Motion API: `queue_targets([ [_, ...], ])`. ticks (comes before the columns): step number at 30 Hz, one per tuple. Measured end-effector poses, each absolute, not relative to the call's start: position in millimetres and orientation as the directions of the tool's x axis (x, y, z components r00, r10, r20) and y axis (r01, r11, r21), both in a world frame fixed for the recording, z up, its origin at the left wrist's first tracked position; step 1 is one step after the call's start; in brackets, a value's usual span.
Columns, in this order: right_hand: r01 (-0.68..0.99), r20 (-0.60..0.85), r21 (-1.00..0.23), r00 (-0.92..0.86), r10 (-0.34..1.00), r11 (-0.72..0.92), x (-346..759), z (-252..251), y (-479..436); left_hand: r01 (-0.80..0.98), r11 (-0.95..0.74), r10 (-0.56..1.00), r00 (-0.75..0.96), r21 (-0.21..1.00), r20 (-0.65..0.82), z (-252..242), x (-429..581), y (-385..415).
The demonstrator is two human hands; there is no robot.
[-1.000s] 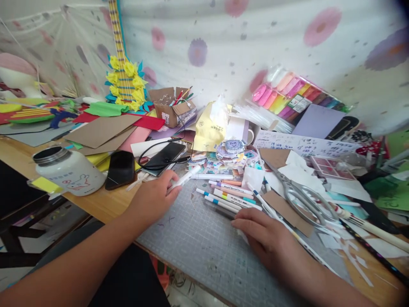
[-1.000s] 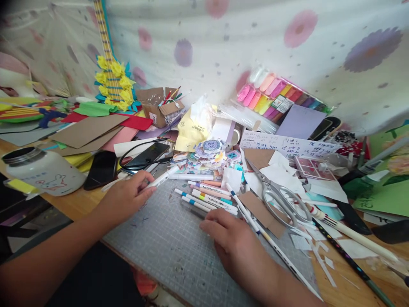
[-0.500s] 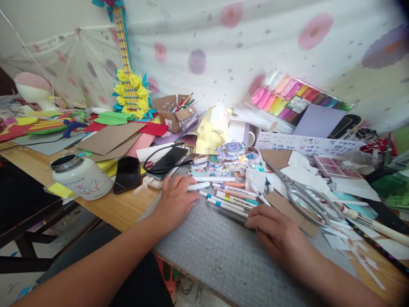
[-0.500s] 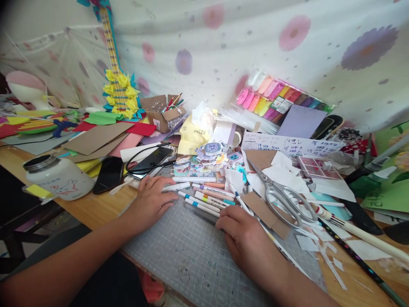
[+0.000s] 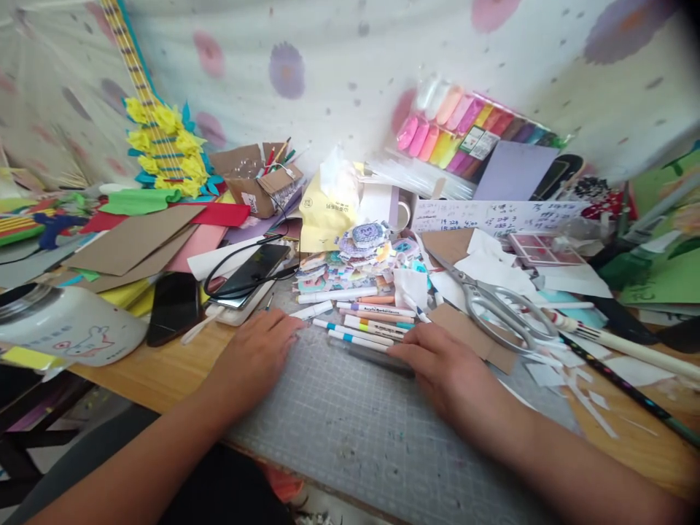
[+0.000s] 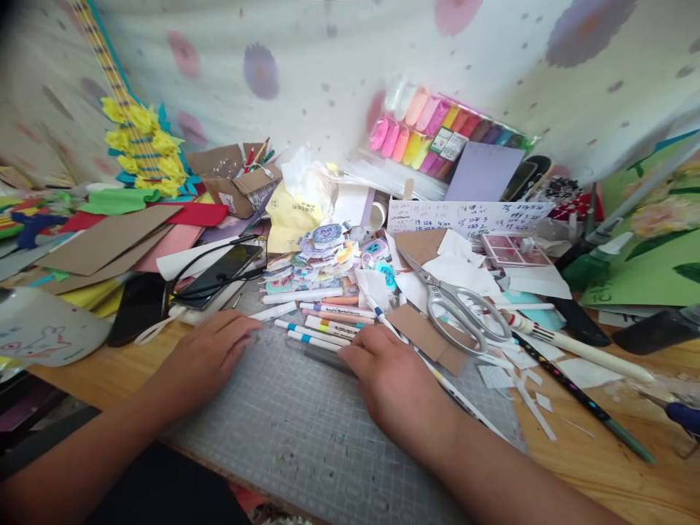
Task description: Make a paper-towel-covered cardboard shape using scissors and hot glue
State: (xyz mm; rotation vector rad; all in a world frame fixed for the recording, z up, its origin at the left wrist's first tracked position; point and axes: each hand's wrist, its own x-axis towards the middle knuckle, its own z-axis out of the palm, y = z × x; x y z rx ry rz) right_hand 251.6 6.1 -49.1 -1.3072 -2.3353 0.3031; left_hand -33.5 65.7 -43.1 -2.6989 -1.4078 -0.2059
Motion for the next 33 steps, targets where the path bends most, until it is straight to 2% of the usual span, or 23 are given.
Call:
queue_targets([
  [3, 0.799, 0.245, -0.361, -0.415, 0.876, 0.480, 248, -50, 9, 0.822, -0.568, 0.822, 0.565, 0.039, 0.075, -41, -36, 67],
  [5, 0.845, 0.194, -0.297, -0.402, 0.895, 0.445, 241, -49, 12, 0.825, -0.563, 0.826, 0.561, 0.054, 0.047, -41, -35, 68],
  [9, 0.882, 0.108, -0.174, -0.424, 0.899, 0.437, 227, -43, 16, 0.839, -0.542, 0.840, 0.537, 0.049, 0.078, -40, -33, 68],
  [14, 0.908, 0.061, -0.146, -0.388, 0.920, 0.392, 224, -39, 17, 0.822, -0.562, 0.823, 0.544, 0.096, 0.160, -35, -24, 63],
  [18, 0.909, 0.043, -0.159, -0.382, 0.923, 0.384, 227, -40, 14, 0.764, -0.625, 0.779, 0.596, 0.159, 0.195, -28, 3, 70],
  [22, 0.879, 0.025, -0.216, -0.430, 0.903, 0.424, 231, -38, 9, 0.700, -0.686, 0.728, 0.666, 0.200, 0.166, -30, 28, 88],
  [33, 0.846, 0.018, -0.295, -0.461, 0.887, 0.445, 241, -40, 7, 0.648, -0.713, 0.693, 0.709, 0.268, 0.129, -49, 27, 96],
])
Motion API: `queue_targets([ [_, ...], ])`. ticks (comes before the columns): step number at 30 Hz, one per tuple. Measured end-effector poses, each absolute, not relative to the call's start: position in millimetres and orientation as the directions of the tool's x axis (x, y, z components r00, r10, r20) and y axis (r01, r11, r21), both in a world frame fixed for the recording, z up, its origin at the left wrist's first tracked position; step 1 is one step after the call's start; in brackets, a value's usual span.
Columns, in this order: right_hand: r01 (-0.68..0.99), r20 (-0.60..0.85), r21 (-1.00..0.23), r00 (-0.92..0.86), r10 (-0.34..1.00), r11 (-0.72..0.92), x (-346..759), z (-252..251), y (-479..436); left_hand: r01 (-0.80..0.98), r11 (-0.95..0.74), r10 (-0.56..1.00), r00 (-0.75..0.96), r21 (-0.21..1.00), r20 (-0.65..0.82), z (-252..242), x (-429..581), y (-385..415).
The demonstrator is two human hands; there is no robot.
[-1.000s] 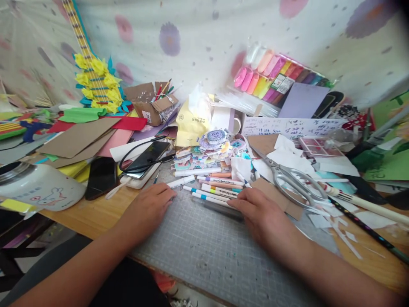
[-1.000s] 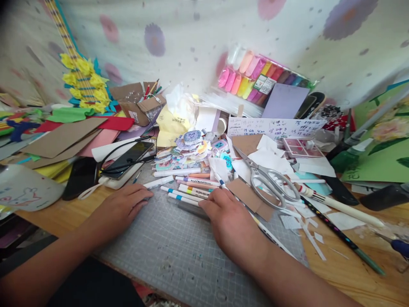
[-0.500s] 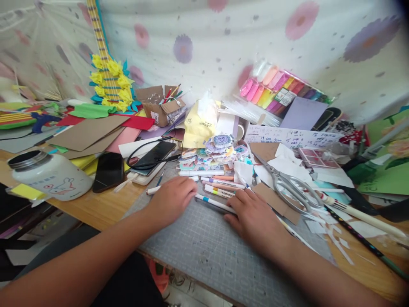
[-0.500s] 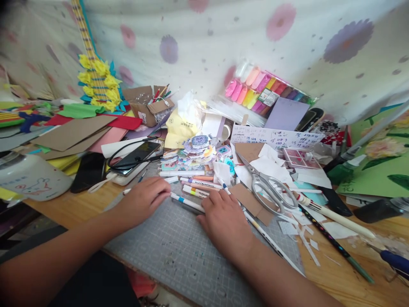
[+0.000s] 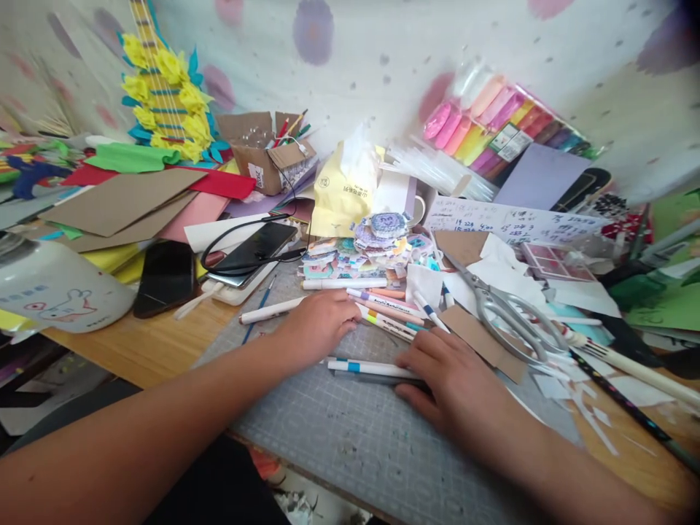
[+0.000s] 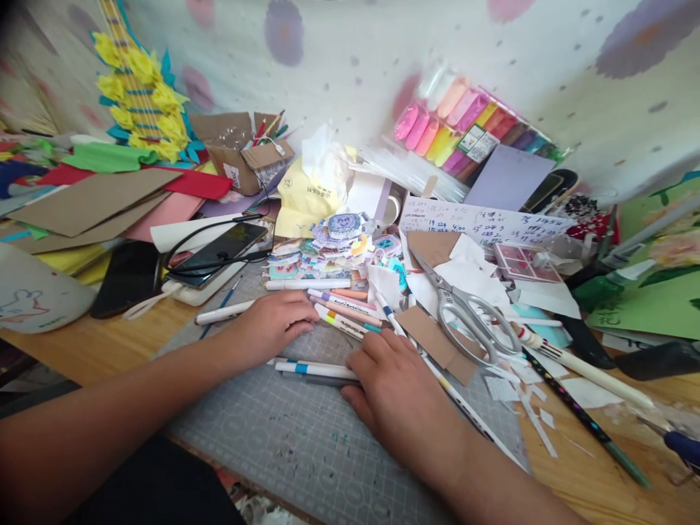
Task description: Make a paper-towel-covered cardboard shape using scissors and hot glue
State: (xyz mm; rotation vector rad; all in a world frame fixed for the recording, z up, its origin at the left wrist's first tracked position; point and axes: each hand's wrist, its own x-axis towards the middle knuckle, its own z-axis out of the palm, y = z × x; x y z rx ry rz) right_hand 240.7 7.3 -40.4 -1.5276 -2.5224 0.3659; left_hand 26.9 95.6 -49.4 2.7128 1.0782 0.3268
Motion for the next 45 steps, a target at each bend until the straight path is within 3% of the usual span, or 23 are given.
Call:
queue_targets([
  [14, 0.836, -0.020, -0.305, -0.484, 0.875, 0.456, 245, -32, 3, 0.730, -0.675, 0.737, 0.664, 0.108, 0.122, -40, 38, 79],
  [19, 0.828, 0.007, -0.262, -0.512, 0.859, 0.496, 245, -29, 3, 0.730, -0.664, 0.748, 0.652, 0.163, 0.126, -26, 29, 88],
  [24, 0.820, 0.044, -0.234, -0.527, 0.849, 0.522, 246, -30, 3, 0.558, -0.795, 0.591, 0.801, 0.239, 0.096, -27, 47, 88],
  [29, 0.823, 0.049, -0.226, -0.524, 0.850, 0.521, 246, -31, 2, 0.497, -0.839, 0.522, 0.850, 0.220, 0.072, -31, 71, 80],
  [40, 0.829, 0.037, -0.241, -0.511, 0.859, 0.504, 245, -29, 4, 0.608, -0.779, 0.616, 0.787, 0.151, 0.010, -41, 83, 78],
  [45, 0.839, 0.013, -0.237, -0.501, 0.865, 0.490, 245, -27, 2, 0.662, -0.734, 0.670, 0.742, 0.151, 0.005, -11, 55, 72],
])
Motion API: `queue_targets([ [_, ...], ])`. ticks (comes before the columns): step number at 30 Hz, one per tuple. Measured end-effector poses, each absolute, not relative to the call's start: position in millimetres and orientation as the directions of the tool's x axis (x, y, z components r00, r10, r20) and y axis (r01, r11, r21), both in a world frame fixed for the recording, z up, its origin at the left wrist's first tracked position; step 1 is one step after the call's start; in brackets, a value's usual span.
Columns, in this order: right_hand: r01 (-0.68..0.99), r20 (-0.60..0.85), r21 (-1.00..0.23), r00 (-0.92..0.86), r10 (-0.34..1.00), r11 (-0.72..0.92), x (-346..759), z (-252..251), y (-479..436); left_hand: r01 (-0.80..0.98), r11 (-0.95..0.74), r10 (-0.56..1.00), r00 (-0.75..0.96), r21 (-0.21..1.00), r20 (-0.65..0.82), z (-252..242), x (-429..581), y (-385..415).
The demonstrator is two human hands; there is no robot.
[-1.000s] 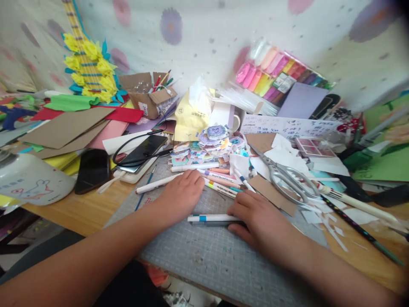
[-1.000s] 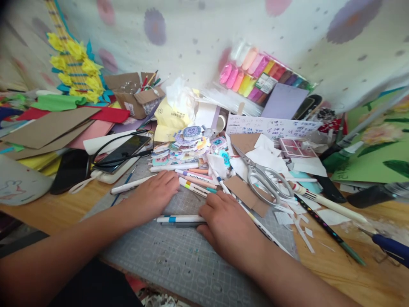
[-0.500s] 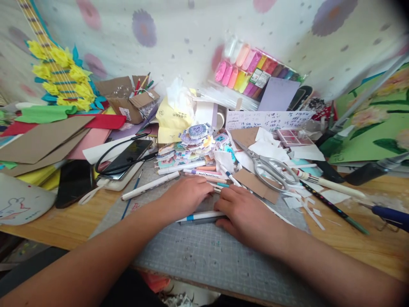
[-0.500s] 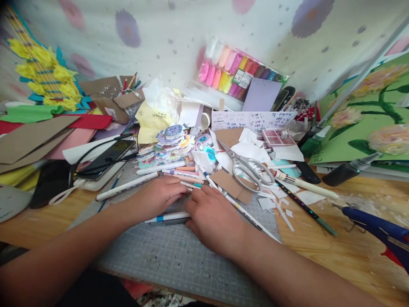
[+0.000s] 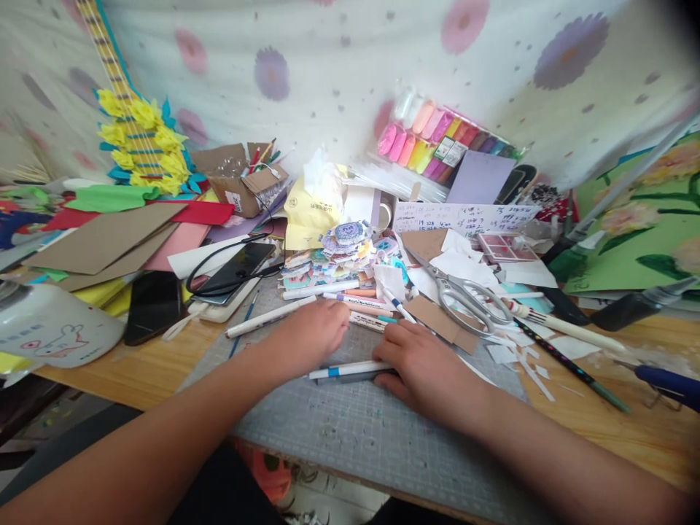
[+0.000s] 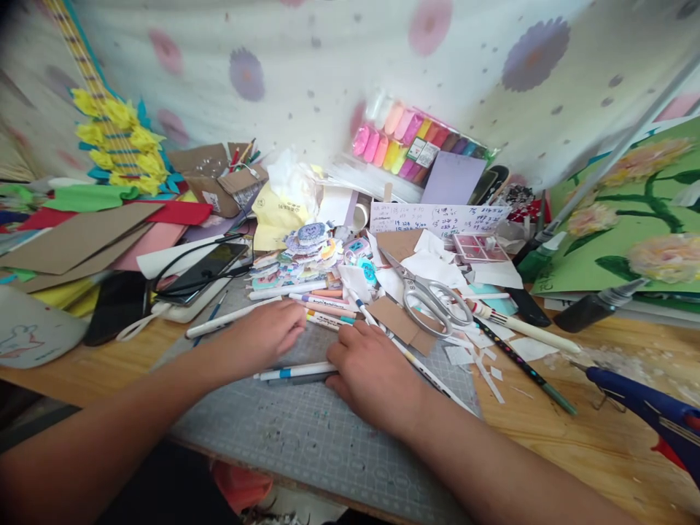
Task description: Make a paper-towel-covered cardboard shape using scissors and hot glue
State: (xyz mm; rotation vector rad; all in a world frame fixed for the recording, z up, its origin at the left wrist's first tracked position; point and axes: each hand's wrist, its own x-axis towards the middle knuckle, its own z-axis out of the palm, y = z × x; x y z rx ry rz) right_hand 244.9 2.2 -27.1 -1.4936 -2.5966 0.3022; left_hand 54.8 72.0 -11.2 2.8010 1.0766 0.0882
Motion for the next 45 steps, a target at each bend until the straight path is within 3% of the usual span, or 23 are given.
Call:
queue_targets([
  [3, 0.840, 0.011, -0.232, -0.502, 0.865, 0.490, 245, -28, 2, 0.647, -0.734, 0.655, 0.754, 0.208, -0.036, 14, 32, 44],
  [6, 0.844, 0.013, -0.226, -0.496, 0.868, 0.486, 245, -30, 4, 0.499, -0.768, 0.452, 0.866, 0.402, -0.212, 12, 20, 6],
  [9, 0.850, 0.014, -0.221, -0.487, 0.873, 0.478, 245, -30, 5, 0.364, -0.830, 0.306, 0.931, 0.423, -0.201, -17, 15, -19],
  [14, 0.844, 0.029, -0.250, -0.484, 0.874, 0.475, 244, -29, 2, 0.347, -0.859, 0.348, 0.935, 0.377, -0.067, -43, 9, -22],
  [19, 0.753, 0.206, -0.452, -0.434, 0.877, 0.479, 249, -34, 3, 0.510, -0.790, 0.505, 0.856, 0.340, -0.109, -22, 12, -20],
  [22, 0.685, 0.317, -0.584, -0.300, 0.899, 0.435, 263, -38, 13, 0.505, -0.780, 0.555, 0.831, 0.368, 0.037, -20, 10, -16],
  [26, 0.689, 0.325, -0.672, -0.057, 0.944, 0.273, 285, -34, 27, 0.521, -0.758, 0.616, 0.770, 0.391, 0.168, -33, 3, -3],
  [32, 0.630, 0.337, -0.750, 0.105, 0.936, 0.200, 301, -22, 35, 0.618, -0.757, 0.654, 0.715, 0.215, 0.247, -40, 12, 24],
  [36, 0.664, 0.333, -0.728, 0.124, 0.935, 0.171, 314, -28, 44, 0.624, -0.765, 0.643, 0.753, 0.160, 0.140, -39, 25, 39],
  [39, 0.750, 0.399, -0.644, 0.159, 0.903, 0.152, 330, -35, 53, 0.636, -0.756, 0.652, 0.753, 0.158, 0.090, -39, 30, 48],
  [45, 0.875, 0.571, -0.453, 0.138, 0.810, 0.171, 335, -38, 54, 0.697, -0.710, 0.703, 0.696, 0.101, 0.144, -42, 23, 61],
])
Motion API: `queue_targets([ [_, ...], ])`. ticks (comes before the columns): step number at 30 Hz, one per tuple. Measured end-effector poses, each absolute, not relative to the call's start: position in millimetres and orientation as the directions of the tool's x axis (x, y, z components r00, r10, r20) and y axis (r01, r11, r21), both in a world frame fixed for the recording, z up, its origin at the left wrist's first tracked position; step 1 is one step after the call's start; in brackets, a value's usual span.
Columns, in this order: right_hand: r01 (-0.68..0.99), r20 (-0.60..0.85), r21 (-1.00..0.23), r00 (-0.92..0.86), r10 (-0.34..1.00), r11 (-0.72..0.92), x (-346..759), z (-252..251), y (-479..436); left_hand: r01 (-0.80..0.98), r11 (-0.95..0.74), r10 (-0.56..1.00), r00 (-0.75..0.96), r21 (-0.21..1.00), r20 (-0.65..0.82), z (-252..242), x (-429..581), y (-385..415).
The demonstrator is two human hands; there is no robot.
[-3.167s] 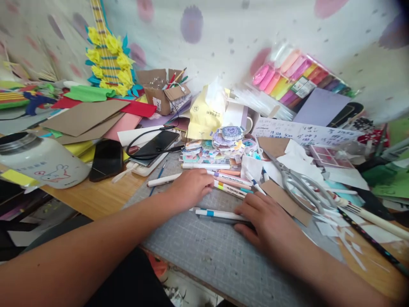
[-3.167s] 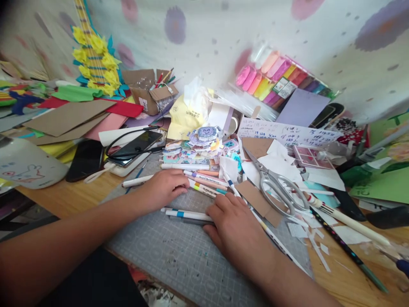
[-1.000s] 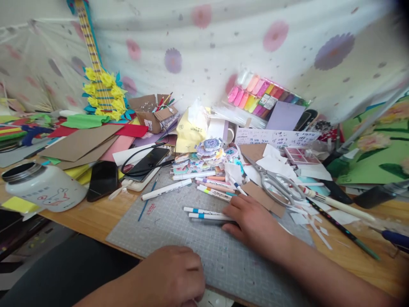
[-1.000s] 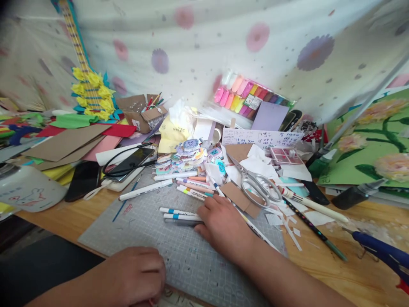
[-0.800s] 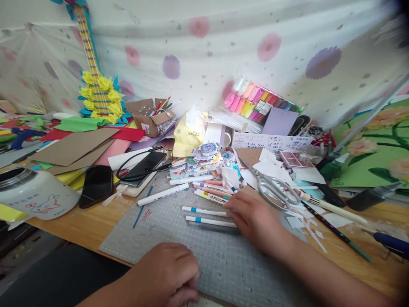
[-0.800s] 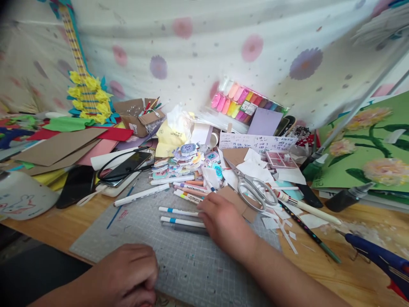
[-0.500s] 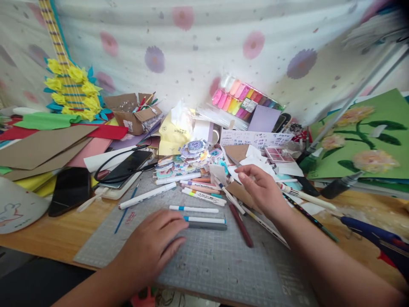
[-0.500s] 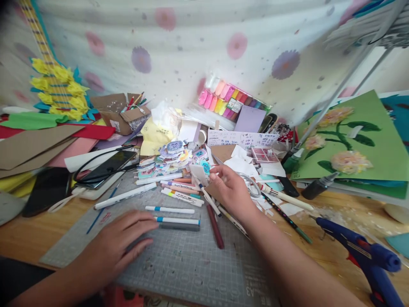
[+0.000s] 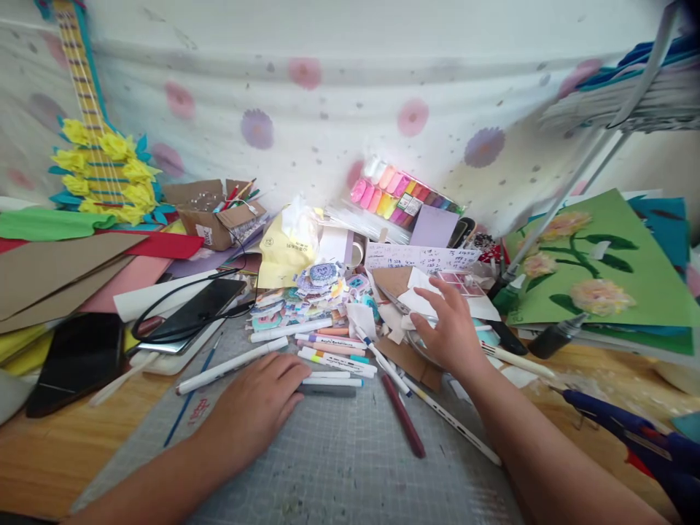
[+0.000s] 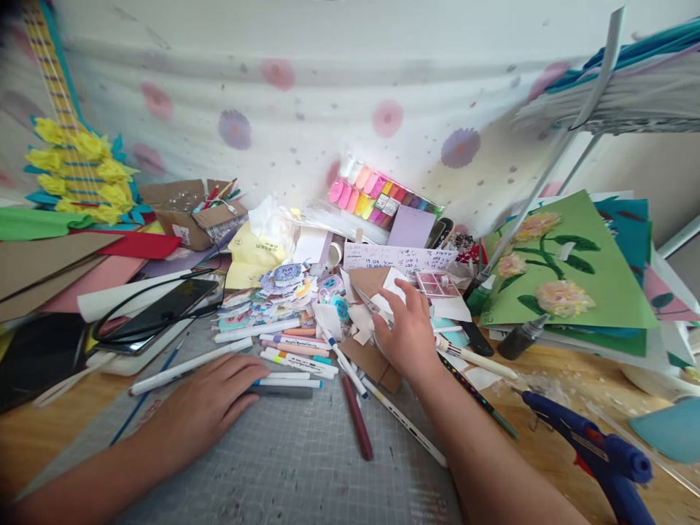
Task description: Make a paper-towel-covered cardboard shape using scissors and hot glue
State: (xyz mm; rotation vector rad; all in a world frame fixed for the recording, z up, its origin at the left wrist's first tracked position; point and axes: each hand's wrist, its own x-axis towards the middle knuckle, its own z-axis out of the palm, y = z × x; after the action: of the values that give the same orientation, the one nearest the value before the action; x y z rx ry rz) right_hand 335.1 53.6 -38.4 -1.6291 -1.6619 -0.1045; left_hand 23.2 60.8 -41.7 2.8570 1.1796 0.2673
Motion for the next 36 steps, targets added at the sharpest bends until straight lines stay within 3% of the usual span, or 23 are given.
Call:
queue_targets([
  [5, 0.851, 0.474, -0.369, -0.172, 0.864, 0.373, 307, -34, 40, 0.692, -0.716, 0.683, 0.669, 0.092, 0.293, -45, 18, 57],
  [10, 0.867, 0.179, -0.328, -0.334, 0.925, 0.376, 288, -25, 41, 0.629, -0.766, 0.627, 0.683, 0.135, 0.374, -45, 15, 49],
  [19, 0.923, 0.162, -0.272, -0.236, 0.958, 0.273, 302, -10, 53, 0.604, -0.790, 0.584, 0.684, 0.111, 0.438, -41, 9, 47],
  [23, 0.974, 0.171, -0.221, -0.006, 0.985, 0.044, 352, 8, 67, 0.585, -0.809, 0.523, 0.665, 0.064, 0.534, -35, -7, 55],
  [26, 0.982, 0.088, -0.160, 0.113, 0.990, -0.098, 381, 11, 75, 0.619, -0.776, 0.560, 0.585, 0.124, 0.587, -30, -20, 59],
  [30, 0.985, -0.048, -0.124, 0.114, 0.992, -0.119, 382, -5, 75, 0.640, -0.748, 0.614, 0.565, 0.178, 0.551, -31, -22, 57],
  [36, 0.983, -0.076, -0.148, 0.096, 0.992, -0.107, 368, -20, 71, 0.617, -0.762, 0.602, 0.566, 0.195, 0.563, -34, -14, 54],
])
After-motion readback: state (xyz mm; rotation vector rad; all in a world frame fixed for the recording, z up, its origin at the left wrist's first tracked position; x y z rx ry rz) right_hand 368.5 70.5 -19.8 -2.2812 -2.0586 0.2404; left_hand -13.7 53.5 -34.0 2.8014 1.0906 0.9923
